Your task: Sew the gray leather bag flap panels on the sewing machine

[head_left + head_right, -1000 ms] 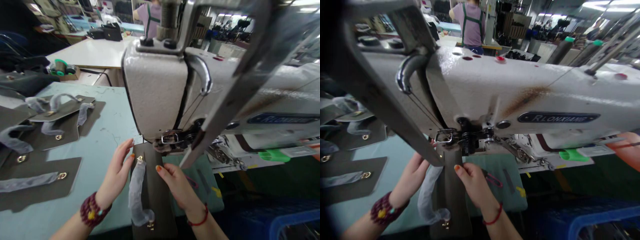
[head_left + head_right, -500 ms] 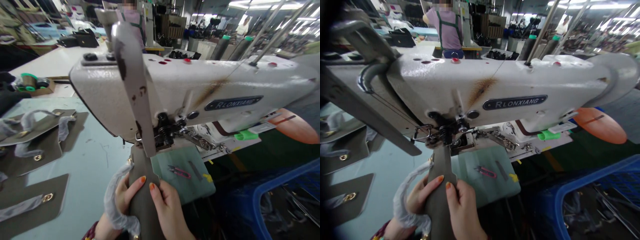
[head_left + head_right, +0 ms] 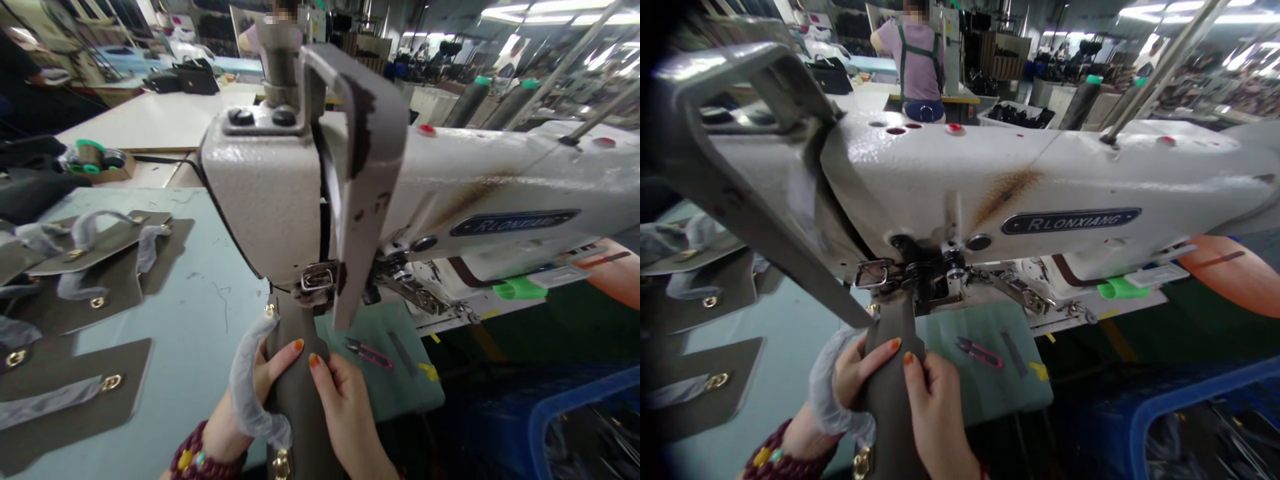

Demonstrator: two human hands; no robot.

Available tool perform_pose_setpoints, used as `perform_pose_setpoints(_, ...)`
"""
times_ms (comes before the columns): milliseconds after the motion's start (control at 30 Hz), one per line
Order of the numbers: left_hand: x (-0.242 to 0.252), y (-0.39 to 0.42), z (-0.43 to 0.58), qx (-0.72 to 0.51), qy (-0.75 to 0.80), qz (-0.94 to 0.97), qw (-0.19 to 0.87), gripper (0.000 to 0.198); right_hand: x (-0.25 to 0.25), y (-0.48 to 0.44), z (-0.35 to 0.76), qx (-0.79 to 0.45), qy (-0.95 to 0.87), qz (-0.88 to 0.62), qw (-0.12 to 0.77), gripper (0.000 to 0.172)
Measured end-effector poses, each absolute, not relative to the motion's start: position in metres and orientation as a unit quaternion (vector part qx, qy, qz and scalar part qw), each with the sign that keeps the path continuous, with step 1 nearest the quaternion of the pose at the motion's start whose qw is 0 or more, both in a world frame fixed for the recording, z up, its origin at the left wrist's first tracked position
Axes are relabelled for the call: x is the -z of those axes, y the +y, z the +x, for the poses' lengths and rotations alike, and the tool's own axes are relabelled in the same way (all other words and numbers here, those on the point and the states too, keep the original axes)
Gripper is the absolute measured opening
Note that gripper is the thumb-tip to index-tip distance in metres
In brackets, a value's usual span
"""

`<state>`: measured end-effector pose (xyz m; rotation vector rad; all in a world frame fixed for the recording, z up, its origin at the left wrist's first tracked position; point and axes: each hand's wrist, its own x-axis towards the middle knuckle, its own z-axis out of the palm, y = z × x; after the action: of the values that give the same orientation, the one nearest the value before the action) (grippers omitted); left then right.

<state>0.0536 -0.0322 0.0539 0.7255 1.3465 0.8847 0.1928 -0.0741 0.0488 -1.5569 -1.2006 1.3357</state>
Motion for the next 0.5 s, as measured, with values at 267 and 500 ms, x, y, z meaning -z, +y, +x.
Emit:
perform_pose_setpoints(267, -0.064, -0.018, 0.053, -0.416, 0.554, 0.304, 0.654, 0.067, -0.052, -0.056, 0.189, -0.521, -0.461, -0.604, 0.39, 0.043)
perform_pose_setpoints(500, -0.053, -0.001, 0.046, -0.4, 0.533, 0.313, 0.676, 0.056, -0.058, -0.039, 0.186, -0.506, -0.465, -0.6, 0.41, 0.044)
